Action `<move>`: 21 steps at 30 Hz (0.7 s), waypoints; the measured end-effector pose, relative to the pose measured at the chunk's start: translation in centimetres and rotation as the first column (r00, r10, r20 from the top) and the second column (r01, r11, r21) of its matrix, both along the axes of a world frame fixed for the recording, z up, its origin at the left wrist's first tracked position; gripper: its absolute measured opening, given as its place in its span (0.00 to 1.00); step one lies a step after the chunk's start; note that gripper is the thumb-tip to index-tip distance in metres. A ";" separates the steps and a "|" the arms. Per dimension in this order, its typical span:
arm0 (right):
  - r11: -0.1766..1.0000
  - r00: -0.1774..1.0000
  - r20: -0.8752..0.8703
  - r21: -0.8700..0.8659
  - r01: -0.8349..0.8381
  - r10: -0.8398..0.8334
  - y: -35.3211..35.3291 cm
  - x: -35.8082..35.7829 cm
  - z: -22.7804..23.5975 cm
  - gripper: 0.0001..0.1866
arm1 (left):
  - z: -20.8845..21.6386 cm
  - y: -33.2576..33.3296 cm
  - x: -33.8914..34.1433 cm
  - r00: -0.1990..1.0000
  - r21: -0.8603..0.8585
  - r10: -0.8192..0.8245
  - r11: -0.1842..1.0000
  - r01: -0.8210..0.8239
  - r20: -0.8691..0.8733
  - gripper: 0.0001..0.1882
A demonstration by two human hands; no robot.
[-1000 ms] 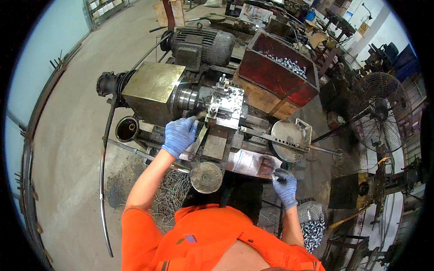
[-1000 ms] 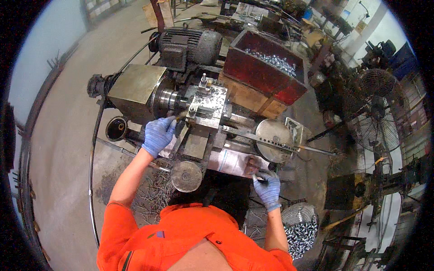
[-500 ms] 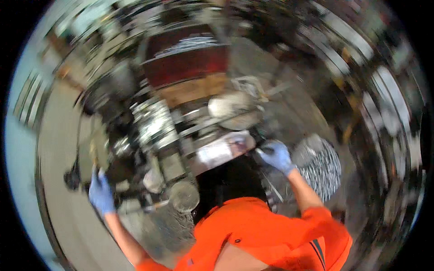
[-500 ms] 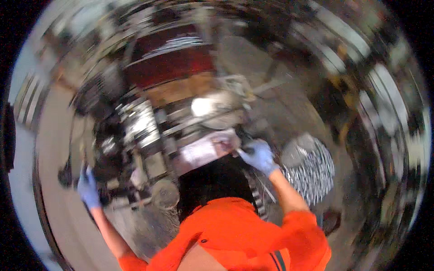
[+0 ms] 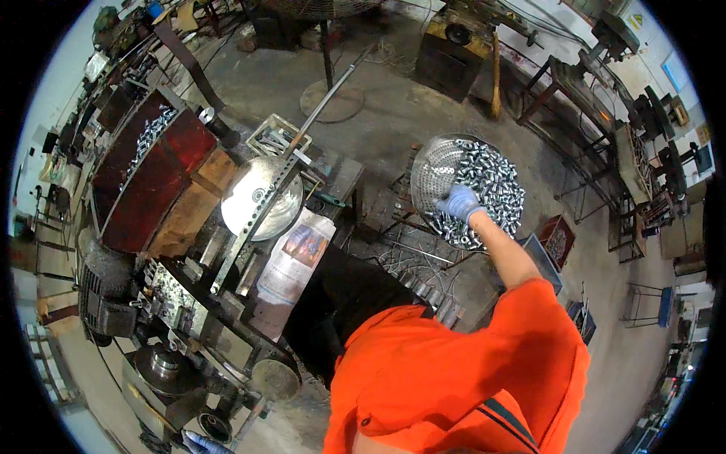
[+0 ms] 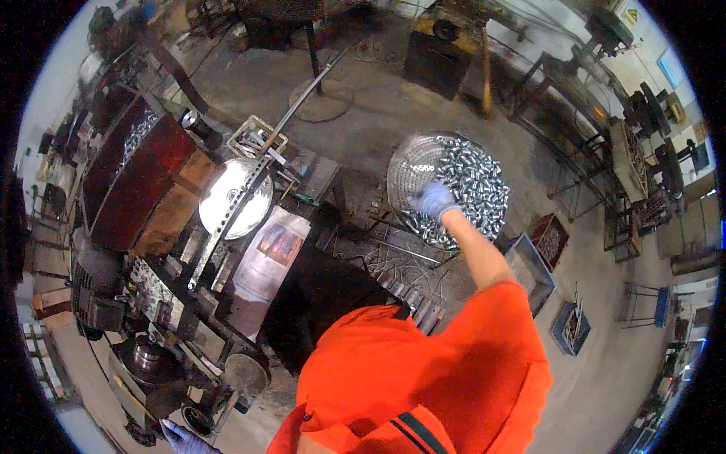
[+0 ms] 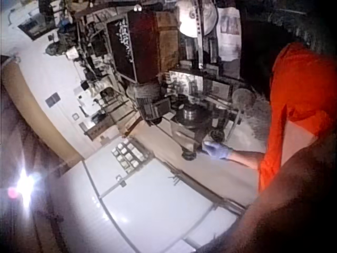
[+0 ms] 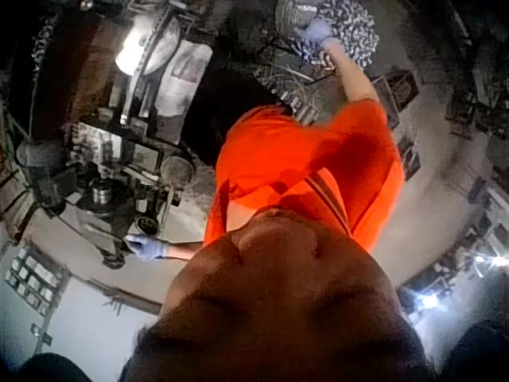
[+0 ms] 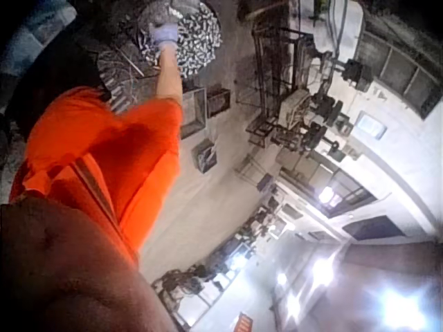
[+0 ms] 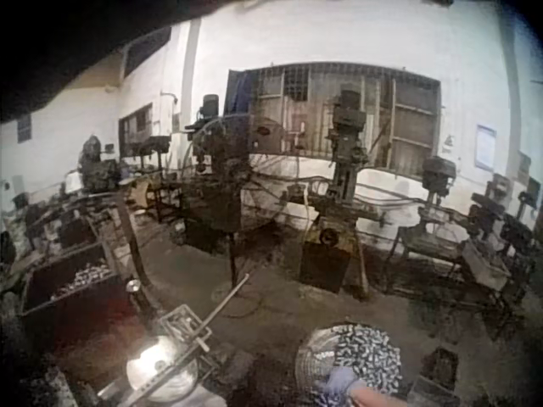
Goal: The person operates a lathe by securing a metal workpiece, using levers and handwheels to control the machining process, and placing the finished components into a collection bin.
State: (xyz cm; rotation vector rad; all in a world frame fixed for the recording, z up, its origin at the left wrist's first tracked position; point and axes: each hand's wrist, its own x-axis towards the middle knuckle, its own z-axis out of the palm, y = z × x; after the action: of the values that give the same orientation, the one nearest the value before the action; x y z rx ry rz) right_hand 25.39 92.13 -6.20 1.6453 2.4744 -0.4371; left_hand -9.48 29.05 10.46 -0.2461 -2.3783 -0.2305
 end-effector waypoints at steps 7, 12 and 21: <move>0.992 0.967 0.236 0.105 0.076 -0.099 10.4 2.9 -3.7 0.31 | 1.9 1.8 1.3 0.994 -0.047 -0.030 0.999 0.025 -0.106 0.13; 0.997 0.927 0.369 -0.014 0.077 -0.067 13.3 0.6 -4.0 0.26 | 3.6 5.1 2.2 0.990 -0.037 -0.078 0.997 0.074 -0.119 0.12; 0.946 0.972 0.085 0.226 -0.232 0.218 12.8 1.4 -5.7 0.19 | 1.7 -0.5 1.6 0.978 0.054 -0.038 0.998 0.028 0.204 0.16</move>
State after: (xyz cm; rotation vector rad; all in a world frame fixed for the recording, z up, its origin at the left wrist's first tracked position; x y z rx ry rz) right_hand 26.83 104.96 -11.88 1.3974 2.7132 -0.0672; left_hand -7.88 28.55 12.19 -0.2481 -2.5701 -0.3471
